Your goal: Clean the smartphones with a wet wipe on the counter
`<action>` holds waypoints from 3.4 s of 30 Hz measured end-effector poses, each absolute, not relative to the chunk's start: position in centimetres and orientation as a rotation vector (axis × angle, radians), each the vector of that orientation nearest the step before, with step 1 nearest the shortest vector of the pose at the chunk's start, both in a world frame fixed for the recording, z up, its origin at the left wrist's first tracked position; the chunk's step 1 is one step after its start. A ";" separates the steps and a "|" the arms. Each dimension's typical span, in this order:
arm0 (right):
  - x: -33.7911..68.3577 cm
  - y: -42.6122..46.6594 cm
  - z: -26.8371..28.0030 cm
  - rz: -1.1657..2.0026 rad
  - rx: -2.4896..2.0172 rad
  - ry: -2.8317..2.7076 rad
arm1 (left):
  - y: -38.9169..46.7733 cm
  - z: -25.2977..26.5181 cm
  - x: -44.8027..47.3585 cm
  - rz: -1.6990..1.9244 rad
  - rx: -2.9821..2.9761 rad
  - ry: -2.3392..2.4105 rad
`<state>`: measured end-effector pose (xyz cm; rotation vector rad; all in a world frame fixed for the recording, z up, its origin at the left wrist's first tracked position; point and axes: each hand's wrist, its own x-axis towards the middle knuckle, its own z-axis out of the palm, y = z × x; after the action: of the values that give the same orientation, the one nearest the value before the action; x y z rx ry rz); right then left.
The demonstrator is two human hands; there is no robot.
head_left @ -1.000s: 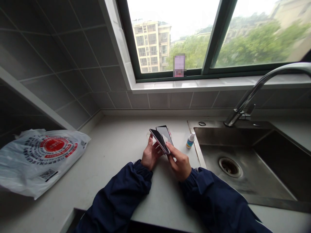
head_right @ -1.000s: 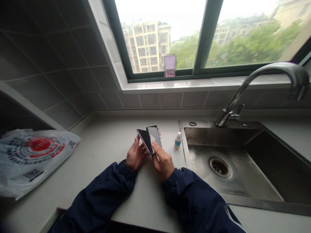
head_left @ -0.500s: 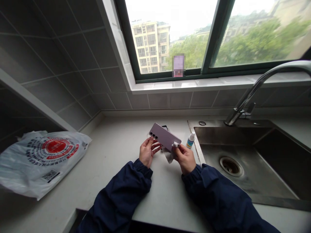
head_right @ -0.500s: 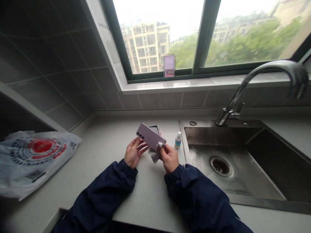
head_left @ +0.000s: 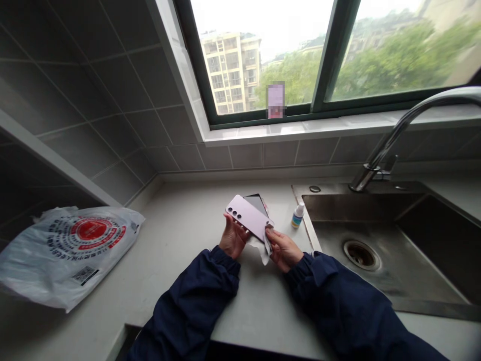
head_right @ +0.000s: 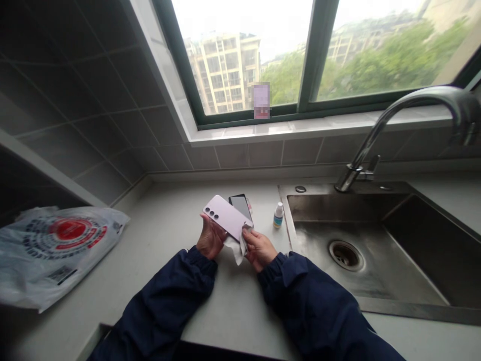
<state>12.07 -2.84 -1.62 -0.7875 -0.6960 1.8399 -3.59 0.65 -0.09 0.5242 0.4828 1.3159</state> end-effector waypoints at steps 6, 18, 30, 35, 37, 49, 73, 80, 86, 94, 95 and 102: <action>11.8 -3.2 -1.4 1.922 -0.804 -0.598 | 0.0 0.3 -3.0 1.214 0.485 0.360; 11.4 -3.3 -1.3 1.952 -0.936 -0.599 | 0.3 0.4 -3.3 1.244 0.399 0.394; 12.2 -2.7 -1.0 1.866 -0.931 -0.513 | 0.9 0.6 -4.5 1.341 0.325 0.511; 12.8 -2.2 -0.9 1.788 -0.874 -0.481 | 0.8 0.5 -4.4 1.377 0.267 0.637; 13.0 -2.1 -0.5 1.735 -0.828 -0.485 | 0.8 0.5 -4.5 1.371 0.262 0.641; 11.7 -5.9 0.7 0.739 -0.692 -2.196 | 0.6 0.2 -3.7 1.291 0.276 0.712; 10.5 -6.5 -0.3 0.152 -0.910 -2.466 | 0.0 0.6 -3.7 1.279 0.277 0.638; 10.5 -6.5 -0.6 0.184 -0.794 -2.426 | 0.0 0.7 -3.7 1.349 0.173 0.655; 10.6 -6.3 -0.5 0.184 -0.842 -2.464 | -0.6 0.8 -2.9 1.263 0.271 0.600; 11.2 -5.6 -0.6 0.075 -0.940 -2.394 | -1.5 1.0 -2.1 1.065 0.371 0.476; 11.2 -5.6 -0.6 0.065 -0.956 -2.384 | -1.6 1.0 -1.9 1.047 0.354 0.470; 11.3 -5.4 -1.0 0.044 -1.066 -2.312 | -1.8 0.1 -1.3 1.045 0.361 0.435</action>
<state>11.29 -5.44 -1.01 -1.0664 -2.3119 0.0441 -1.33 -1.84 0.12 0.3608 0.4353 1.0450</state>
